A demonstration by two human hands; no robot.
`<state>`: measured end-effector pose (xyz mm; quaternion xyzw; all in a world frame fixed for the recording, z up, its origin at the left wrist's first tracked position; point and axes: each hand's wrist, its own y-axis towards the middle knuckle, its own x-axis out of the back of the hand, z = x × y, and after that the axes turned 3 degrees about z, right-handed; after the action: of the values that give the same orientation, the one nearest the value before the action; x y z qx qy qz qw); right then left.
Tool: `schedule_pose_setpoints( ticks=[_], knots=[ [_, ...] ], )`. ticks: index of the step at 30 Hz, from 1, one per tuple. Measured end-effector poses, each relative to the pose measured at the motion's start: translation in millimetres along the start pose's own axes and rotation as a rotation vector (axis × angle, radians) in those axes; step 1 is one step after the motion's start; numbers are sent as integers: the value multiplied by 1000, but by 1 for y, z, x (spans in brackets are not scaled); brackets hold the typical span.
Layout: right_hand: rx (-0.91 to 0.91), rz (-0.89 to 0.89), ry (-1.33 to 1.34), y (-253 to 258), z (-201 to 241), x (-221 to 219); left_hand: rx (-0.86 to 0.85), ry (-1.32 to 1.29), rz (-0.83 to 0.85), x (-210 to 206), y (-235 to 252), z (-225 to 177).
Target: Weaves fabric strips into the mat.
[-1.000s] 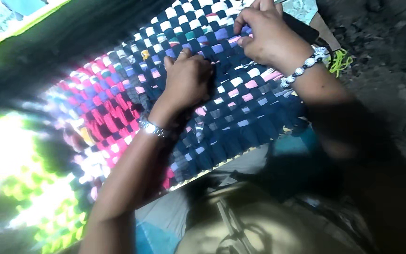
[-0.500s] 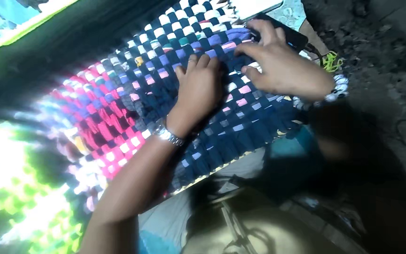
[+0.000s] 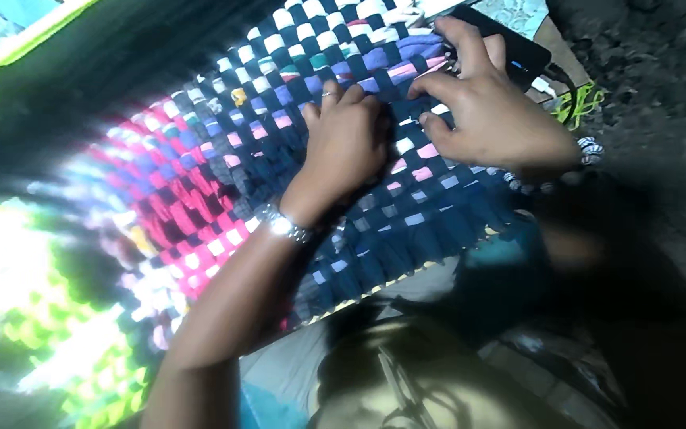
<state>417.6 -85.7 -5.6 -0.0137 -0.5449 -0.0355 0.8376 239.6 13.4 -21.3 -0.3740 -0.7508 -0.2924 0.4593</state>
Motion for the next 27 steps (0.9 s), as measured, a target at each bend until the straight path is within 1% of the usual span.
schedule_pose_setpoints(
  ticks=[3, 7, 12, 14, 16, 17, 18, 19, 21, 23, 25, 27],
  knots=[
    [1, -2, -1, 4, 1, 1, 21, -87, 88, 9, 6, 3],
    [26, -45, 36, 5, 1, -1, -14, -208, 122, 14, 8, 10],
    [44, -67, 46, 5, -2, -3, -79, -188, 135, 12, 7, 16],
    [67, -96, 73, 4, -6, -6, -126, -323, 163, 23, 2, 20],
    [67, -118, 107, 3, -9, -7, -153, -583, 76, 41, -6, 25],
    [61, -134, 125, 3, -11, -7, -114, -740, 10, 50, -11, 28],
    [58, -153, 140, 3, -12, -7, -63, -841, -54, 60, -16, 33],
    [57, -180, 148, 3, -13, -7, -19, -863, -102, 69, -24, 40],
    [89, -240, 122, 3, -14, -7, 54, -753, -162, 85, -43, 58],
    [143, -232, 22, 1, -9, -6, 137, -547, -170, 90, -63, 72],
    [200, -216, -79, 0, -4, -6, 176, -259, -120, 82, -75, 77],
    [198, -191, -135, 2, -1, -6, 134, -84, -93, 62, -79, 79]
  ],
)
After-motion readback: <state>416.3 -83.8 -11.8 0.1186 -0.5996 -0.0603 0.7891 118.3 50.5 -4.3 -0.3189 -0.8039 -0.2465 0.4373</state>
